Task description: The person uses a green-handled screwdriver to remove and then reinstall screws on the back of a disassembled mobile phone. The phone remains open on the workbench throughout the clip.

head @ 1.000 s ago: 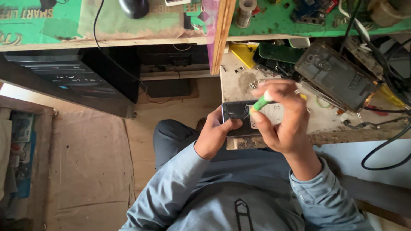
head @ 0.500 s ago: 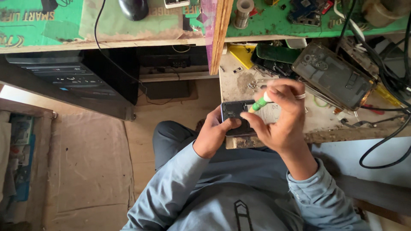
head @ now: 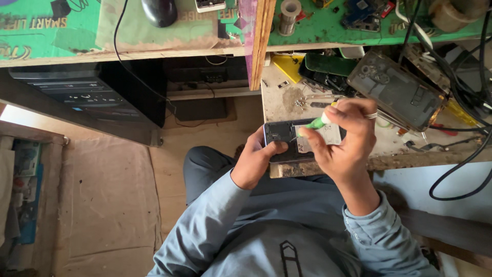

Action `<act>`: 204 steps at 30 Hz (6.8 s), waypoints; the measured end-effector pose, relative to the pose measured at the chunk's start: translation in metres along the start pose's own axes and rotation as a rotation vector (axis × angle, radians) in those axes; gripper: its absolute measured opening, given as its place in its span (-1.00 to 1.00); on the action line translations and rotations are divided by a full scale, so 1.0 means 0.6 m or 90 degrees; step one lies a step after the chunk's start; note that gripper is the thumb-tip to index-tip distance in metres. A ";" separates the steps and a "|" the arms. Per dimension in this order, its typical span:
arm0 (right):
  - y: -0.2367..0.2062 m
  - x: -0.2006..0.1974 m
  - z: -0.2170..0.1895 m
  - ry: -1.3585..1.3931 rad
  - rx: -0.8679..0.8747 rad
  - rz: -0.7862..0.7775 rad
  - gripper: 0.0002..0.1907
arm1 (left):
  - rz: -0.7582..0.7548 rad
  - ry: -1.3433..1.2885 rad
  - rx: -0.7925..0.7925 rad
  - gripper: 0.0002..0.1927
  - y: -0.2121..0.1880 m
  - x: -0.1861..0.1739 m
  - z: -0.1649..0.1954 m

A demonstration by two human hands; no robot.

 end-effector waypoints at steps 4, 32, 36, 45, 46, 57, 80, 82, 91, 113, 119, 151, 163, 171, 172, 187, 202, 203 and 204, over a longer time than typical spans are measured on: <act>0.005 0.005 0.000 0.083 0.056 -0.060 -0.56 | 0.001 0.011 -0.003 -0.54 0.000 0.002 0.001; 0.003 0.003 -0.006 -0.024 0.016 0.004 -0.39 | -0.013 0.021 0.001 -0.57 -0.001 0.004 0.004; -0.006 0.011 0.001 0.130 0.063 -0.089 -0.56 | -0.001 0.008 -0.013 -0.57 -0.003 0.005 0.001; -0.012 0.011 -0.003 0.093 0.028 -0.088 -0.51 | -0.006 0.022 -0.006 -0.57 -0.004 0.005 0.004; -0.010 0.011 -0.002 0.048 0.029 -0.063 -0.47 | -0.006 0.022 -0.003 -0.57 -0.004 0.005 0.004; -0.009 0.015 -0.003 0.113 0.028 -0.112 -0.43 | -0.006 0.008 -0.009 -0.58 -0.004 0.002 -0.004; -0.028 -0.034 0.032 0.251 0.196 0.106 -0.43 | 0.043 0.062 0.063 -0.39 -0.003 0.018 0.042; -0.036 -0.046 0.051 0.313 0.275 0.160 -0.42 | 0.065 0.136 0.169 -0.38 -0.005 0.020 0.086; -0.049 -0.044 0.070 0.356 0.335 0.129 -0.39 | -0.126 0.750 0.443 -0.88 0.004 0.096 0.191; -0.047 -0.056 0.073 0.393 0.318 0.124 -0.43 | -0.267 1.051 0.472 -0.93 0.126 0.127 0.112; -0.046 -0.060 0.075 0.376 0.339 0.129 -0.42 | -0.218 0.954 0.449 -0.94 0.129 0.119 0.114; -0.066 -0.067 0.054 0.296 0.171 0.187 -0.39 | 0.041 -0.015 0.125 -0.86 0.036 0.106 0.088; -0.065 -0.064 0.028 0.193 0.126 0.210 -0.34 | 0.070 -0.150 0.050 -0.89 0.019 0.120 0.058; -0.067 -0.064 0.030 0.190 0.088 0.256 -0.23 | 0.106 -0.143 0.038 -0.88 0.011 0.130 0.045; -0.067 -0.064 0.032 0.211 0.083 0.252 -0.24 | 0.111 -0.150 0.042 -0.88 0.010 0.130 0.044; -0.072 -0.049 0.053 0.344 0.146 0.104 -0.18 | 0.047 -0.118 0.058 -0.86 0.017 0.123 0.068; -0.069 -0.037 0.068 0.407 0.177 0.040 -0.18 | 0.078 0.341 0.373 -0.86 -0.107 0.049 0.169; -0.067 -0.034 0.064 0.388 0.158 -0.001 -0.19 | -0.030 0.421 0.438 -0.90 -0.123 0.041 0.168; -0.067 -0.031 0.059 0.371 0.150 -0.028 -0.19 | -0.141 0.501 0.497 -0.91 -0.144 0.032 0.162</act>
Point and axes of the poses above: each hand's wrist, its own y-axis towards the middle knuckle, its own x-axis out of the palm, z = x × y, the point moved 5 cm from there along y, towards the middle knuckle, and after that the axes turned 15 degrees about x, right-handed, at the moved point
